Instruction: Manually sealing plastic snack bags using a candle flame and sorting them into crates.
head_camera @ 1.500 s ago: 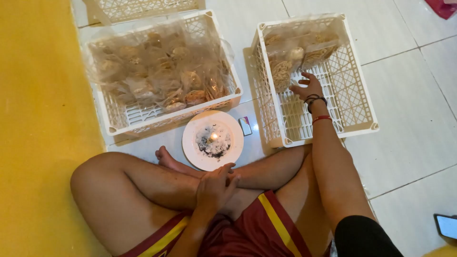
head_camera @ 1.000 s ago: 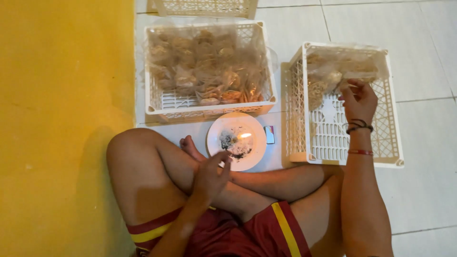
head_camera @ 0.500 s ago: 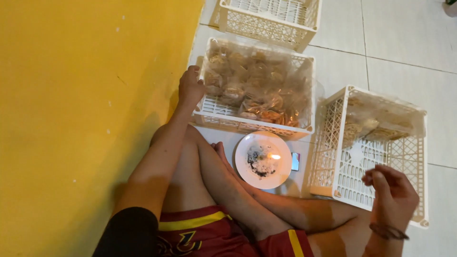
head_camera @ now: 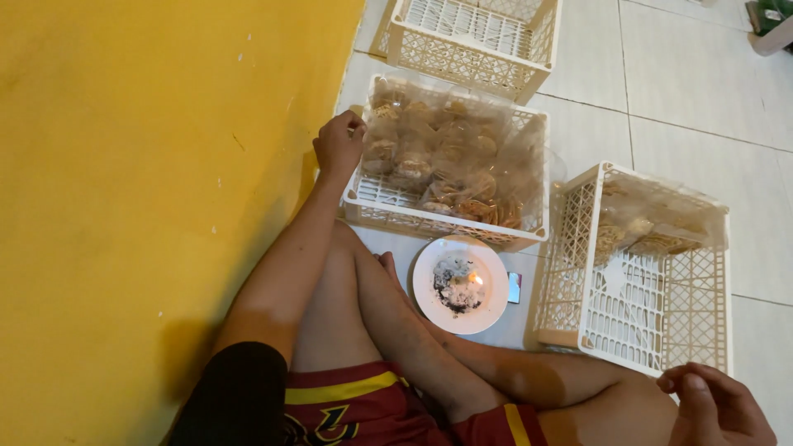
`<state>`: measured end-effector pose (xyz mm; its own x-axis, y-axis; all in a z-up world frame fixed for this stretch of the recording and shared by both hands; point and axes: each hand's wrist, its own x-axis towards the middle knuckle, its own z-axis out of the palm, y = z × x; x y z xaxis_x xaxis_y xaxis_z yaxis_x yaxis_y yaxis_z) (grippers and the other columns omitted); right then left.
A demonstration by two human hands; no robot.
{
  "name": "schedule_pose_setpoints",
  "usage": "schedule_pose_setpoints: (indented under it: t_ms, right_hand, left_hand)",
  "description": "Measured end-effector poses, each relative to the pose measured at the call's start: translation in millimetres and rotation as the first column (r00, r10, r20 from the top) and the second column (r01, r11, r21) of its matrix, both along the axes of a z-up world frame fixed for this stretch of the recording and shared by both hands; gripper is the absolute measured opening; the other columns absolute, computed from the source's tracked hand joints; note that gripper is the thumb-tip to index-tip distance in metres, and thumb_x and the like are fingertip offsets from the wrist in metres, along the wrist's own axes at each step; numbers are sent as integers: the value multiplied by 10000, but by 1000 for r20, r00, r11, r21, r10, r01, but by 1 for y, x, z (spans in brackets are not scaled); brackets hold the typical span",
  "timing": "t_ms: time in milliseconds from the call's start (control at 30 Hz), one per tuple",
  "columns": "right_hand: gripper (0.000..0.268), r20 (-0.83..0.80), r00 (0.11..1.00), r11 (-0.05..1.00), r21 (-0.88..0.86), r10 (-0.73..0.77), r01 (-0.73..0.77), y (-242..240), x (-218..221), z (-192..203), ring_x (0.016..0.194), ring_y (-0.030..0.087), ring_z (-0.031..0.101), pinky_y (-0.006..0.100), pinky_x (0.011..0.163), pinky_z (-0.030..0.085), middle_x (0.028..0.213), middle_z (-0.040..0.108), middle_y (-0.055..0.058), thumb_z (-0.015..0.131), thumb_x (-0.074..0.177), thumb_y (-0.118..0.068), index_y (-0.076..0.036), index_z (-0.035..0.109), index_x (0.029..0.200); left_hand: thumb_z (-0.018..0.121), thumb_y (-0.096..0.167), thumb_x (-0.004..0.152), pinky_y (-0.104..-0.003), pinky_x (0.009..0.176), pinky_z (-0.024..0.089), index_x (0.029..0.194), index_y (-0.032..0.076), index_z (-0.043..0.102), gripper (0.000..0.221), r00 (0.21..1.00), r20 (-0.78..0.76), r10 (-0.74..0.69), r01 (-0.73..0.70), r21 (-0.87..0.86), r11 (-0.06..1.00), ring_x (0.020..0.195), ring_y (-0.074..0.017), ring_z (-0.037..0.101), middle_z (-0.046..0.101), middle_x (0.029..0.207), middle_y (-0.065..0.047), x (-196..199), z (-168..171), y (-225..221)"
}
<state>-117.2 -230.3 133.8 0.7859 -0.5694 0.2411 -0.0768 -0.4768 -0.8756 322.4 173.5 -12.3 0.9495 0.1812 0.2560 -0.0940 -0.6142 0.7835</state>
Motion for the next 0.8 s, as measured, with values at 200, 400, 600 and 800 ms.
schedule_pose_setpoints:
  t_ms: [200, 400, 600, 800]
  right_hand:
    - [100, 104, 994, 996, 85, 12, -21, -23, -19, -24, 999, 332, 600, 429, 990, 541, 1046, 575, 293, 446, 1208, 112, 159, 498, 1280]
    - [120, 195, 981, 962, 267, -7, -46, -15, -28, -29, 985, 210, 654, 287, 1003, 607, 1082, 625, 166, 487, 1153, 44, 35, 567, 1242]
    - [75, -108, 988, 990, -82, 108, -117, 110, 2, 63, 570, 248, 700, 293, 599, 548, 702, 728, 192, 686, 738, 93, 128, 700, 803]
    - [1266, 231, 825, 622, 561, 515, -545, 152, 50, -87, 1324, 365, 483, 459, 983, 496, 1542, 399, 217, 948, 600, -78, -118, 202, 1623]
  left_hand:
    - [543, 62, 990, -325, 661, 494, 1052, 80, 511, 72, 927, 324, -190, 267, -211, 940, 825, -196, 726, 771, 977, -58, -53, 60, -11]
    - [448, 180, 1063, -310, 571, 479, 1072, 88, 455, 93, 900, 376, -222, 330, -253, 909, 640, -143, 652, 751, 859, -46, -103, 135, -14]
    - [417, 175, 1097, -261, 675, 548, 1123, 114, 367, 83, 865, 306, -397, 486, -707, 513, 776, -164, 697, 729, 961, -148, -152, 164, -8]
    - [476, 280, 1069, -248, 556, 612, 1176, 189, 426, 149, 829, 86, -553, 296, -906, 301, 751, -220, 769, 740, 885, -182, -229, 155, -40]
